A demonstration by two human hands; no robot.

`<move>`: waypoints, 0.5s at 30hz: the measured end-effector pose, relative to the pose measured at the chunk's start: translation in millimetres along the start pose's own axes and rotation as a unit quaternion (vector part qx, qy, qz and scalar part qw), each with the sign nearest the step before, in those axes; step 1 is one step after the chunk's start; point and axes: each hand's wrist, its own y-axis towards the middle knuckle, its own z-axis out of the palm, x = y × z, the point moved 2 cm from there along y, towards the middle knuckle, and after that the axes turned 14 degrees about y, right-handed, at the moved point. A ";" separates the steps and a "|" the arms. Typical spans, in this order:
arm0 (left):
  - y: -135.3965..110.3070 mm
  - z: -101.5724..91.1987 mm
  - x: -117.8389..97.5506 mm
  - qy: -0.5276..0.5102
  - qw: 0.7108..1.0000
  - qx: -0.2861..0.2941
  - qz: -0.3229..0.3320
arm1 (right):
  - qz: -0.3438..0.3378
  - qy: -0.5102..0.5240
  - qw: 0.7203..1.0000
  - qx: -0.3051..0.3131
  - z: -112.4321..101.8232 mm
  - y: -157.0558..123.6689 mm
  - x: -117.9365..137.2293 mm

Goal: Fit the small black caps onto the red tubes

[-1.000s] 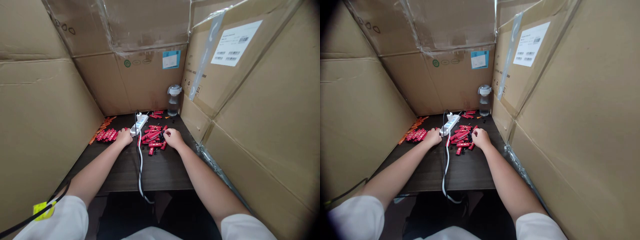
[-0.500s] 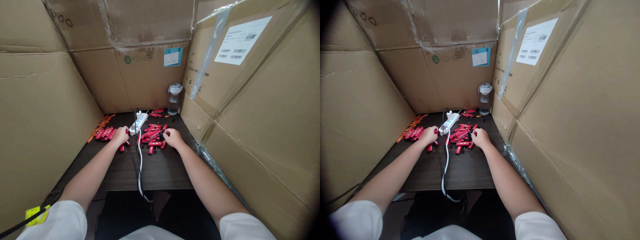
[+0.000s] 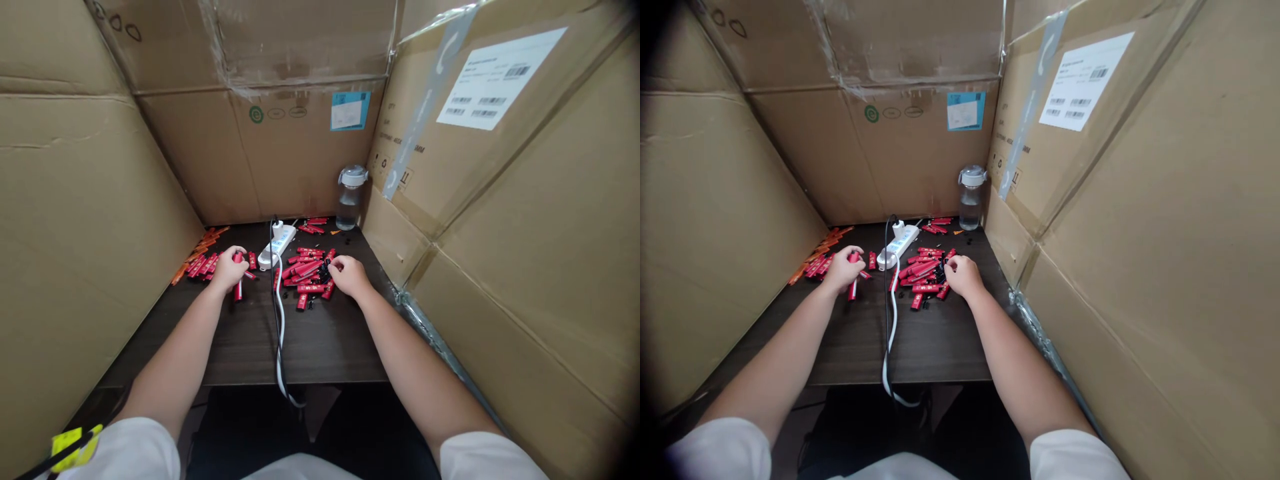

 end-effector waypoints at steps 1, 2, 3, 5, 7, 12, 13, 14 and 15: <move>-2.1 -2.8 -5.1 -0.056 0.998 0.001 -0.018 | -0.007 0.013 1.000 -0.020 -2.0 0.1 2.5; -4.6 -6.2 -12.5 -0.103 0.994 0.000 -0.030 | -0.013 0.035 0.998 -0.041 -3.7 -0.4 6.7; -7.5 -10.1 -22.5 -0.136 0.990 -0.004 -0.030 | -0.015 0.073 0.996 -0.057 -4.5 -1.7 12.5; -14.2 -16.6 -49.8 -0.168 0.986 -0.014 -0.002 | 0.009 0.199 0.979 -0.044 -2.2 -7.3 29.2; -22.7 -17.9 -83.8 -0.162 0.984 -0.040 0.055 | 0.083 0.387 0.917 0.051 6.0 -16.9 51.0; -52.8 16.7 -158.8 -0.087 0.971 -0.044 0.219 | 0.211 0.636 0.689 0.277 15.2 -41.9 97.1; -58.5 27.0 -166.0 -0.084 0.968 -0.035 0.235 | 0.208 0.644 0.679 0.285 13.2 -43.5 98.9; -62.9 36.5 -169.8 -0.092 0.965 -0.042 0.240 | 0.202 0.645 0.680 0.285 10.9 -43.8 98.2; -65.6 45.1 -170.6 -0.107 0.964 -0.053 0.239 | 0.196 0.642 0.687 0.278 9.0 -43.3 95.6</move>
